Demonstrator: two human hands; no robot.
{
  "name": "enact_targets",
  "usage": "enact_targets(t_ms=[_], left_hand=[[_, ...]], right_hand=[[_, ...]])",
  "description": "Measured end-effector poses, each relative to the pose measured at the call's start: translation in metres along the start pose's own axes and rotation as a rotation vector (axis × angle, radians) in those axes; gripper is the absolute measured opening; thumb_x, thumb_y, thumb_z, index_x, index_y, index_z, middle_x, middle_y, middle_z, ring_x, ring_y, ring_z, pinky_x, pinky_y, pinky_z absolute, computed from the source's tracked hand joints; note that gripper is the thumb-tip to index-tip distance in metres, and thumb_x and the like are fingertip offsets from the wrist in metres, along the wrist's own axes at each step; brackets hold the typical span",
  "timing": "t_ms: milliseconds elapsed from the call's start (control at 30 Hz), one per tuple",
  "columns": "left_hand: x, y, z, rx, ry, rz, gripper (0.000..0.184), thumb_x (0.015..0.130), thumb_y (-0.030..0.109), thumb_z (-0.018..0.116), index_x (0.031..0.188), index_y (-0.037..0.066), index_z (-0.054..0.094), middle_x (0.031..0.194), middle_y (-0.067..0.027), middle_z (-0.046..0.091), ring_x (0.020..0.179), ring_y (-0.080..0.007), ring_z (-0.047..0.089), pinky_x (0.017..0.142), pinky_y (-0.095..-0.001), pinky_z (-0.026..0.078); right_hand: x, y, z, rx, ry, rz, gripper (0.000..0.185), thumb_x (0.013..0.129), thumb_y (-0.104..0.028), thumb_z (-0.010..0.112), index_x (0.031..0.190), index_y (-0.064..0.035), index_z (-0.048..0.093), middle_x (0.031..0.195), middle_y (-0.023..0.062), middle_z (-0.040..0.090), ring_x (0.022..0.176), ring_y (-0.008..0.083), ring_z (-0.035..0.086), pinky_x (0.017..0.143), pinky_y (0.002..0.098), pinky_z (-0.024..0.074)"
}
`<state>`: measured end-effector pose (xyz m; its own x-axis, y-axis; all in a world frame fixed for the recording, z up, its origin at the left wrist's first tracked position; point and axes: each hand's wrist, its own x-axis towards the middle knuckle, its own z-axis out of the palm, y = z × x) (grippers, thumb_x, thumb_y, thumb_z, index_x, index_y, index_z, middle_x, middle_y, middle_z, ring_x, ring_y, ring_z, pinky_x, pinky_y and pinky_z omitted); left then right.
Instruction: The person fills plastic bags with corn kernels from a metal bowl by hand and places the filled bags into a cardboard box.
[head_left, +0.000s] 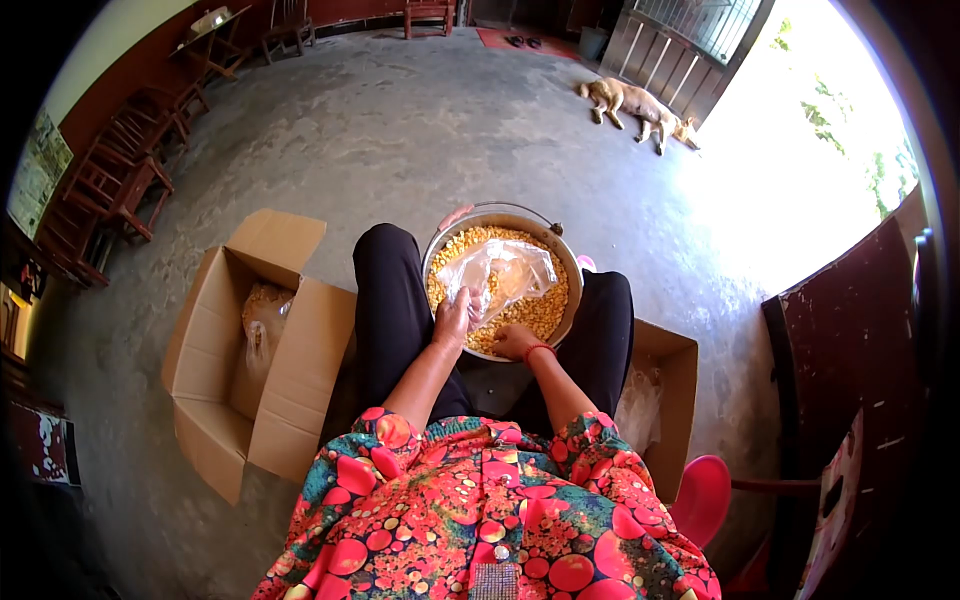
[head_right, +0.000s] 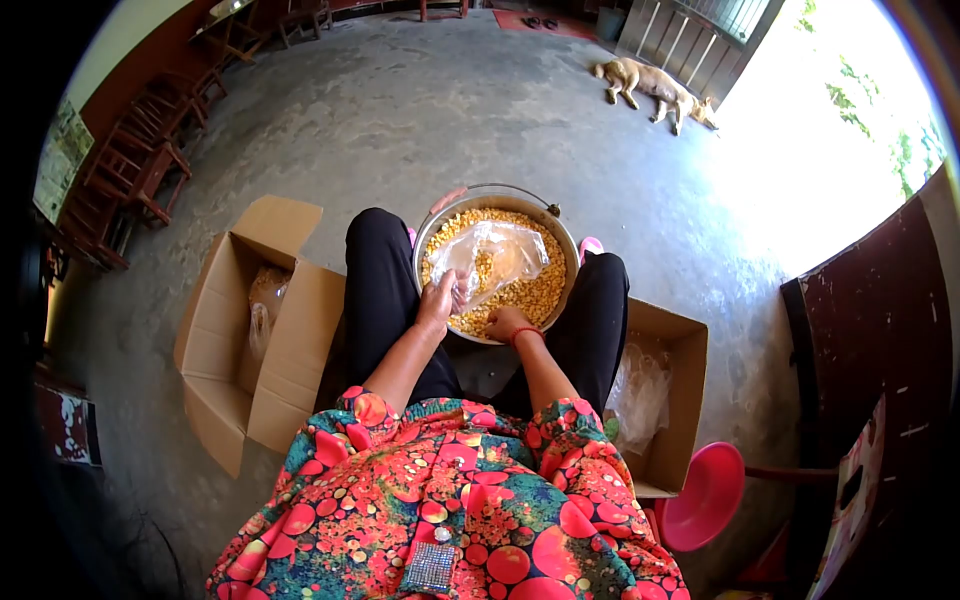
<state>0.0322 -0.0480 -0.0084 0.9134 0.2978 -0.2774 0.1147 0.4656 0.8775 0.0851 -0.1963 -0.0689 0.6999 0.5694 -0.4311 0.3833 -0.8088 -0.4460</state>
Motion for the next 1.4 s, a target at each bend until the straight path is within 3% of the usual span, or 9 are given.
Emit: enact_targets(t_ms=[300,533,600,667,700,767,900,1200,1400], left_hand=[[0.001,0.000,-0.001,0.049,0.004,0.004,0.034,0.082,0.034,0.043,0.087,0.003,0.056,0.064,0.0005,0.051,0.047,-0.0053,0.044,0.040,-0.0183,0.036],[0.005,0.001,0.001,-0.054,0.106,0.110,0.031,0.084,0.032,0.042,0.081,0.004,0.055,0.059,0.0000,0.050,0.043,-0.0059,0.042,0.039,-0.0188,0.034],[0.006,0.000,0.000,-0.052,0.138,0.097,0.031,0.084,0.032,0.042,0.081,0.004,0.055,0.059,-0.0005,0.050,0.043,-0.0058,0.042,0.039,-0.0190,0.034],[0.007,0.000,-0.001,-0.047,0.167,0.084,0.031,0.084,0.032,0.042,0.081,0.004,0.054,0.059,-0.0010,0.050,0.043,-0.0057,0.042,0.039,-0.0191,0.034],[0.006,0.000,-0.001,-0.055,0.142,0.089,0.031,0.084,0.032,0.041,0.082,0.004,0.054,0.060,-0.0015,0.050,0.043,-0.0057,0.041,0.040,-0.0192,0.034],[0.006,0.001,0.000,-0.064,0.118,0.090,0.031,0.085,0.032,0.041,0.082,0.004,0.055,0.061,-0.0020,0.051,0.044,-0.0056,0.041,0.040,-0.0192,0.034],[0.005,0.000,0.000,-0.047,0.132,0.102,0.036,0.084,0.036,0.041,0.087,0.003,0.057,0.061,-0.0012,0.052,0.044,-0.0057,0.043,0.039,-0.0194,0.035],[0.003,0.003,0.003,-0.057,0.119,0.076,0.032,0.084,0.032,0.043,0.081,0.004,0.057,0.058,-0.0007,0.051,0.044,-0.0056,0.043,0.039,-0.0187,0.034],[0.006,-0.003,-0.001,-0.026,0.092,0.021,0.034,0.083,0.034,0.043,0.084,0.003,0.057,0.062,-0.0009,0.052,0.047,-0.0056,0.044,0.041,-0.0178,0.035]], right_hand=[[-0.014,0.005,-0.027,1.475,-0.015,0.202,0.015,0.073,-0.011,0.055,0.084,-0.0010,0.056,0.079,0.0068,0.054,0.072,0.0152,0.054,0.060,0.0304,0.0506],[-0.011,0.020,-0.024,1.615,0.085,0.060,0.014,0.072,-0.008,0.058,0.084,-0.0029,0.053,0.084,0.0081,0.053,0.073,0.0169,0.053,0.066,0.0322,0.0500],[0.008,0.037,-0.009,1.403,0.233,-0.106,0.014,0.072,-0.007,0.057,0.085,-0.0029,0.053,0.085,0.0078,0.052,0.074,0.0173,0.052,0.068,0.0322,0.0500],[-0.027,-0.007,-0.050,0.212,0.440,-0.256,0.014,0.078,-0.008,0.051,0.091,-0.0034,0.052,0.087,0.0071,0.052,0.080,0.0184,0.051,0.068,0.0337,0.0491],[-0.017,-0.015,-0.053,0.212,0.438,-0.257,0.014,0.078,-0.008,0.051,0.091,-0.0034,0.052,0.087,0.0071,0.052,0.080,0.0184,0.051,0.068,0.0337,0.0491],[0.000,-0.030,-0.057,1.577,0.256,-0.216,0.017,0.080,-0.016,0.050,0.091,-0.0049,0.054,0.087,0.0052,0.053,0.080,0.0168,0.051,0.063,0.0308,0.0463],[-0.009,-0.067,-0.084,1.571,0.202,0.006,0.017,0.075,-0.016,0.055,0.085,-0.0034,0.058,0.071,0.0011,0.055,0.070,0.0123,0.052,0.058,0.0248,0.0442],[0.005,0.010,0.004,0.148,0.396,0.215,0.031,0.068,-0.022,0.053,0.092,-0.0029,0.056,0.084,0.0178,0.058,0.082,0.0266,0.056,0.067,0.0330,0.0451],[0.024,-0.006,0.018,0.030,0.081,0.220,0.048,0.066,-0.026,0.051,0.111,-0.0103,0.046,0.114,0.0211,0.042,0.102,0.0347,0.044,0.085,0.0386,0.0378]])
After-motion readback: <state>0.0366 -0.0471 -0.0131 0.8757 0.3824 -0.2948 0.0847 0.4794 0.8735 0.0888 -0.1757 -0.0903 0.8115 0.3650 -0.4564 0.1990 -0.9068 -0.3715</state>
